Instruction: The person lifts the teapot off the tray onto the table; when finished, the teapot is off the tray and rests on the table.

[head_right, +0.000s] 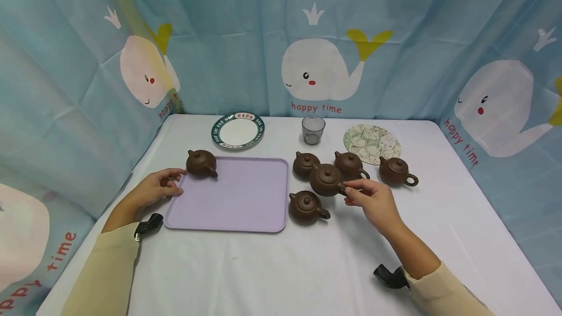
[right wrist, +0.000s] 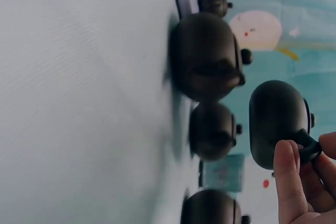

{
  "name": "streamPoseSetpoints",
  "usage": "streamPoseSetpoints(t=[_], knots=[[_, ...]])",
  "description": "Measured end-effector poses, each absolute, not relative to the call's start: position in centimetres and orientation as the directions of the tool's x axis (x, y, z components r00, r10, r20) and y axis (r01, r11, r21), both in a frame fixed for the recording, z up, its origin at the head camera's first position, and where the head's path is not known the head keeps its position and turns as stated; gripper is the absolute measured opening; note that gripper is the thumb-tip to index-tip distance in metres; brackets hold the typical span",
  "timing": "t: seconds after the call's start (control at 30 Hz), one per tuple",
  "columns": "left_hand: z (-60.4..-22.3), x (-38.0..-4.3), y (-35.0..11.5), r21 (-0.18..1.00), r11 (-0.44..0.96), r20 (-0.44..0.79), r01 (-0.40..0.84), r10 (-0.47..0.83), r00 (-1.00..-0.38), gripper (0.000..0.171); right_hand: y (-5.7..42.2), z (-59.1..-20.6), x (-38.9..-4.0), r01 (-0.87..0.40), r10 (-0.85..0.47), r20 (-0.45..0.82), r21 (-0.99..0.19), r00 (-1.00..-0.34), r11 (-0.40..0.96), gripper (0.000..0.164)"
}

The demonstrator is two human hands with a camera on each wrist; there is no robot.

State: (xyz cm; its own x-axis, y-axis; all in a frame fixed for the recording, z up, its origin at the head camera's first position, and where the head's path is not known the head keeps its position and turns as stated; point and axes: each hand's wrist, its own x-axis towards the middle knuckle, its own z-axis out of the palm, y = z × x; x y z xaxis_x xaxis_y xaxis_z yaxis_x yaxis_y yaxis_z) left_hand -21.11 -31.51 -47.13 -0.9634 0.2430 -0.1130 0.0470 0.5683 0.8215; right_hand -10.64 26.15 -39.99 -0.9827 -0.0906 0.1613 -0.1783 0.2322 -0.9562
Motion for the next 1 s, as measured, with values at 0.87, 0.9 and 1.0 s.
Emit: streamPoseSetpoints(t=[0.87, 0.9, 1.0], knots=[[-47.3, -20.8, -31.4, 0.839, 0.538, -0.085, 0.077, 0.269, -0.959, 0.063, 31.3, -42.7, -8.9, 0.057, -0.032, -0.075, -0.922, -0.997, 0.383, 0.026], [-47.3, -20.8, -31.4, 0.837, 0.542, -0.083, 0.079, 0.268, -0.960, 0.063, 31.4, -42.8, -8.9, 0.058, -0.031, -0.076, -0.924, -0.997, 0.379, 0.026], [-47.1, -20.9, -31.4, 0.831, 0.550, -0.078, 0.085, 0.267, -0.961, 0.062, 31.7, -42.9, -8.9, 0.063, -0.025, -0.078, -0.926, -0.997, 0.372, 0.027]])
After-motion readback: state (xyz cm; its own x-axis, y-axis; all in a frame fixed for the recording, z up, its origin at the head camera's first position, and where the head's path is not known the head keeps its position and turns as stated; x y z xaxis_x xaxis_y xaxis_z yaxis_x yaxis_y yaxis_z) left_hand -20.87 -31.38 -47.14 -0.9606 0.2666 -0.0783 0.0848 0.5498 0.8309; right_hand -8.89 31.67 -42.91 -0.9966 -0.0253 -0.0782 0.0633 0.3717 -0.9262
